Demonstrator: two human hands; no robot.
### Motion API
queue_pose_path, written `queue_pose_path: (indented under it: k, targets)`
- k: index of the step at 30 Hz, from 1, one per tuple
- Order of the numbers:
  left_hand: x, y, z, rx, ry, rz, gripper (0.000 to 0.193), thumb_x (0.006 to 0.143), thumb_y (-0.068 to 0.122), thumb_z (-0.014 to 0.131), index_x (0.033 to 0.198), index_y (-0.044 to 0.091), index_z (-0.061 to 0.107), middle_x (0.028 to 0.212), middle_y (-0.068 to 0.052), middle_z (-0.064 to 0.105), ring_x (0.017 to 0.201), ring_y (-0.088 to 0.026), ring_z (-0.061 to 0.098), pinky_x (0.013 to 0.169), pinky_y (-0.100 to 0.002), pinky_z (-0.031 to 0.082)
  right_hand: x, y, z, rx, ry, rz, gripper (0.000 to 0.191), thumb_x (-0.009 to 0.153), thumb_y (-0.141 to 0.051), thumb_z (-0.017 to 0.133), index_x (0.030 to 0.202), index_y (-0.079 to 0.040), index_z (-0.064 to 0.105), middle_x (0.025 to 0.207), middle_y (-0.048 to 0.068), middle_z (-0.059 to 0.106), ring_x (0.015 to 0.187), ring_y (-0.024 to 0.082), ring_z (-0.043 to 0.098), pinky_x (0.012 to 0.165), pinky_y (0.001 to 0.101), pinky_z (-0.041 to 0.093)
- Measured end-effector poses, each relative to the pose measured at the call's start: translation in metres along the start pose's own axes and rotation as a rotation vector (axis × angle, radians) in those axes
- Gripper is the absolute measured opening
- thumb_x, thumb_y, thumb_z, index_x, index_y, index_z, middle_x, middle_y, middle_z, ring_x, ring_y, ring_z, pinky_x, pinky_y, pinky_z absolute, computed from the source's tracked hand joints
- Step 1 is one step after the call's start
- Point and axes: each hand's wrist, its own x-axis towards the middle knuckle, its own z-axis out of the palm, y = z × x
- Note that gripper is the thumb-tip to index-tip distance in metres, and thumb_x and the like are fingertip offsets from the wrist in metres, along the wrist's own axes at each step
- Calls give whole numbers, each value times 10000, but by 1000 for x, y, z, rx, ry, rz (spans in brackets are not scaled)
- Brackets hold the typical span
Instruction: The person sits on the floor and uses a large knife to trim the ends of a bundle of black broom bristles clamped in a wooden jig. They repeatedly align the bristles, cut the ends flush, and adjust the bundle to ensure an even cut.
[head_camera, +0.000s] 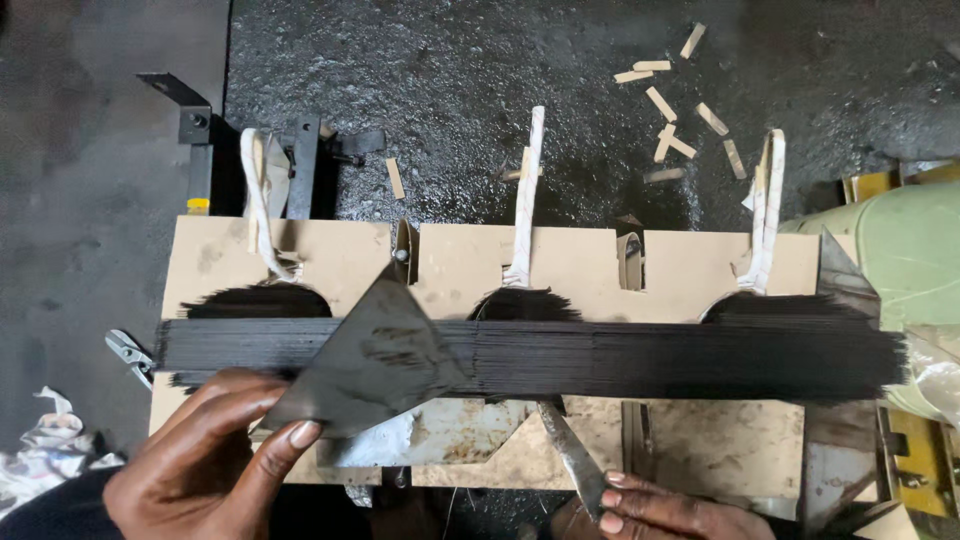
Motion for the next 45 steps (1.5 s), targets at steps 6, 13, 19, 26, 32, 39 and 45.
queue_pose_path:
  k: [6,13,19,26,32,39,45]
  targets:
    - [3,-6,0,-6,-77,20,255,800,-75,756,1050,-57,710,961,-209,743,962,-247,757,824,-408,635,-2,-14,-2,-27,-5,165,253,933,-187,745,1173,-137,808,1197,17,790,1227,211,699,1027,355,499]
    - [-11,18,3,-28,-110,38,264,771,-79,777,1028,-24,754,911,-168,770,884,-224,764,730,-356,616,35,-77,-20,-304,267,-349,151,846,-112,682,990,-112,728,1130,39,783,1160,258,762,1024,409,597]
    - [-7,37,-5,10,-311,-5,326,773,3,780,1098,24,785,970,-85,802,903,-173,762,794,-307,595,73,-111,-38,-10,461,-301,137,810,55,692,912,-31,662,997,178,743,1040,277,780,872,409,634]
    - [-19,41,-25,-92,-311,-133,312,795,42,746,1105,49,777,1016,-86,837,923,-183,782,794,-320,599,55,-148,-47,88,681,-166,198,810,173,629,927,18,596,996,200,695,1048,280,752,891,419,604]
    - [-29,44,-38,29,-300,64,303,811,90,754,1113,92,776,1000,-47,832,920,-165,799,813,-315,587,22,-204,-49,-138,675,-268,212,775,144,696,942,35,624,969,171,710,1003,259,750,878,370,625]
    - [-44,26,-52,-60,-20,97,295,893,6,749,1182,60,762,916,-35,728,818,-65,606,758,-246,524,-3,-222,-23,-117,584,-253,220,863,131,717,1054,57,635,1055,162,685,1051,247,724,937,362,602]
    - [-39,21,-61,-249,10,127,282,947,-48,738,1224,6,728,1043,4,712,932,-44,629,856,-213,521,25,-217,-31,5,605,-306,231,962,90,735,1133,45,586,1088,139,667,1071,226,722,975,332,612]
